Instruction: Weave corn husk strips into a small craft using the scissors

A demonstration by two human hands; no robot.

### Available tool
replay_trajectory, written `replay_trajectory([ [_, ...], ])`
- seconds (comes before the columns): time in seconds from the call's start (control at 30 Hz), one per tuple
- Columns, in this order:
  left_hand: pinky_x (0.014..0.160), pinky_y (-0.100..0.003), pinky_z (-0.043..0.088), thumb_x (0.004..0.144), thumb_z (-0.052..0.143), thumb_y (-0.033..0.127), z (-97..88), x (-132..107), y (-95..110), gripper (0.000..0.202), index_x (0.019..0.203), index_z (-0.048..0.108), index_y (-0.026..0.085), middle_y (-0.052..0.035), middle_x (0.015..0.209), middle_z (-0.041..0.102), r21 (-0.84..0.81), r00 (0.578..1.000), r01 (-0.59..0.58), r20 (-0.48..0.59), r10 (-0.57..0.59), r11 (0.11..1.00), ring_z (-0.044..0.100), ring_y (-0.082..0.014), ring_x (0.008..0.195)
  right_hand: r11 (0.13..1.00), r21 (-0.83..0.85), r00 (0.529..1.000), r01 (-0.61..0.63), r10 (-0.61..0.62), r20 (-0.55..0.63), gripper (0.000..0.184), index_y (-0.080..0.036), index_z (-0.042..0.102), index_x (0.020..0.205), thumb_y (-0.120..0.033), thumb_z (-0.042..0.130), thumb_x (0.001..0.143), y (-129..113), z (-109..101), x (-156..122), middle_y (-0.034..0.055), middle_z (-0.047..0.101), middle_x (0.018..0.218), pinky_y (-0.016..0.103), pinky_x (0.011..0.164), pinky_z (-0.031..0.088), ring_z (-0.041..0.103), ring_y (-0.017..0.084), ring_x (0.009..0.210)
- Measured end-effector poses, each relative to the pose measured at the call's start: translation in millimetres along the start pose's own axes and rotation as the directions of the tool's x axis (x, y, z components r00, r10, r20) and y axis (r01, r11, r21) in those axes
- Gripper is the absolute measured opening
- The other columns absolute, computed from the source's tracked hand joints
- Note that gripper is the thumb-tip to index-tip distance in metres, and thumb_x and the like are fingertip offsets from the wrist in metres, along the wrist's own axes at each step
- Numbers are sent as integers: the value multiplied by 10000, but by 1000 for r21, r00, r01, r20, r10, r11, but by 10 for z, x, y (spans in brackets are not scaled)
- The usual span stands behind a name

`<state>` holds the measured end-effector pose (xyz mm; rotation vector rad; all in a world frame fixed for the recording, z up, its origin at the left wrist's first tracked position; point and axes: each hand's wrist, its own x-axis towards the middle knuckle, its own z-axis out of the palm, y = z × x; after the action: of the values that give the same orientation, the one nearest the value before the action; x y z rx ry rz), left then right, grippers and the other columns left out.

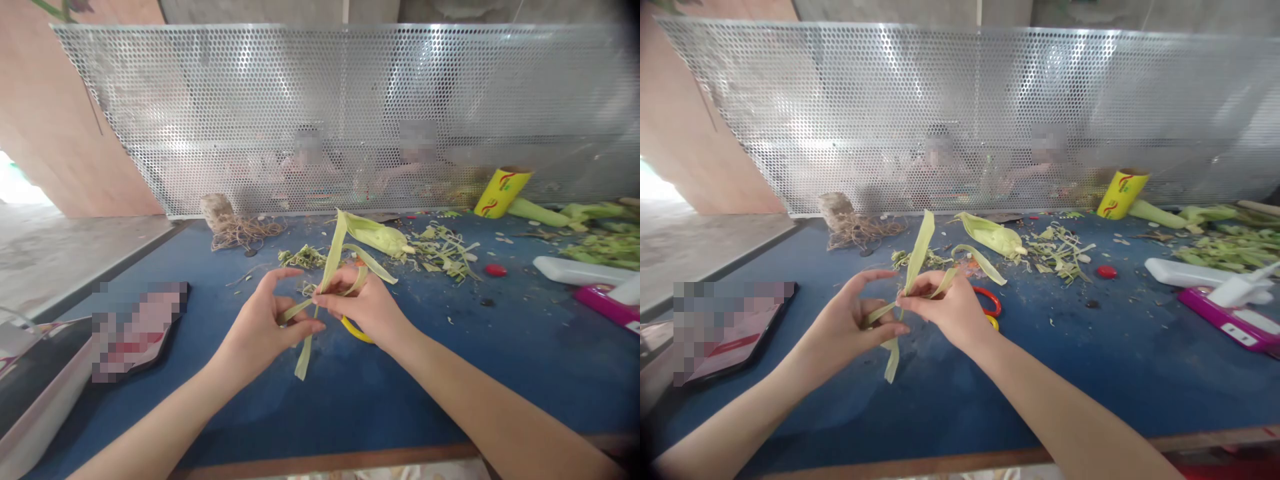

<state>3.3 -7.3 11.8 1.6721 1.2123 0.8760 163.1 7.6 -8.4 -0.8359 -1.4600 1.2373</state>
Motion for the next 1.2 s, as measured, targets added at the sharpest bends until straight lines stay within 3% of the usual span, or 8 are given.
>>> replay_trajectory([
  [0.2, 534, -240, 371, 710, 599, 310, 22, -26, 37, 528, 1167, 349, 224, 13, 669, 659, 205, 950, -139, -249, 189, 969, 576, -150, 597, 993, -113, 998, 39, -45, -49, 148, -184, 662, 822, -256, 614, 702, 4, -41, 34, -18, 560, 601, 231, 488, 395, 469, 74, 484],
  [0.4, 559, -252, 397, 719, 596, 299, -5, -14, 41, 509, 1165, 362, 231, 14, 640, 674, 236, 962, -118, -213, 170, 964, 621, -184, 659, 980, -192, 998, 46, -54, -34, 94, -192, 662, 762, -238, 601, 707, 6, -66, 39, -7, 604, 618, 237, 484, 422, 494, 90, 486],
  [0.5, 631, -271, 429, 738, 579, 313, -44, 2, 3, 370, 1058, 412, 232, 23, 643, 673, 258, 963, -149, -181, 200, 955, 627, -177, 687, 981, -192, 999, 22, -29, -36, 100, -186, 652, 770, -249, 594, 716, -25, -77, 39, -5, 602, 637, 233, 484, 425, 495, 85, 484],
  [0.67, 759, -282, 446, 770, 538, 304, -101, 18, -52, 243, 995, 511, 216, -23, 920, 667, 370, 940, -263, -109, 323, 891, 610, -164, 838, 972, -224, 993, 77, -55, 104, 133, -188, 619, 854, -238, 523, 777, -88, -81, 18, -1, 582, 685, 223, 520, 415, 505, 90, 554],
  [0.73, 763, -276, 458, 771, 537, 311, -100, 22, -48, 262, 1017, 535, 221, -24, 962, 660, 347, 947, -273, -64, 313, 897, 610, -164, 853, 967, -229, 985, 112, -78, 152, 156, -196, 584, 906, -243, 465, 818, -97, -65, -8, 5, 578, 746, 223, 551, 418, 519, 95, 613],
  [0.9, 634, -242, 494, 769, 538, 282, -60, 43, -28, 306, 1063, 555, 199, -5, 759, 696, 186, 986, -152, -34, 160, 971, 643, -157, 714, 963, -244, 988, 118, -90, 124, 180, -217, 417, 992, -214, 468, 819, -75, -28, -44, -29, 559, 722, 226, 576, 432, 546, 91, 624],
  [1.07, 492, -212, 496, 757, 539, 234, -70, 69, -2, 230, 957, 628, 165, -31, 772, 706, -119, 995, -48, 77, 57, 992, 662, -188, 732, 974, -203, 994, 97, -87, 59, 140, -169, 505, 760, -302, 505, 804, -134, -161, 7, 19, 548, 804, 222, 562, 435, 531, 78, 630],
  [1.2, 515, -214, 502, 735, 579, 223, -83, 74, 28, 235, 952, 622, 144, -62, 814, 712, -233, 993, 46, 113, -20, 971, 660, -217, 801, 986, -140, 995, 94, -97, -12, 133, -169, 540, 768, -295, 511, 801, -204, -254, 42, -18, 527, 629, 214, 504, 406, 455, 60, 508],
])
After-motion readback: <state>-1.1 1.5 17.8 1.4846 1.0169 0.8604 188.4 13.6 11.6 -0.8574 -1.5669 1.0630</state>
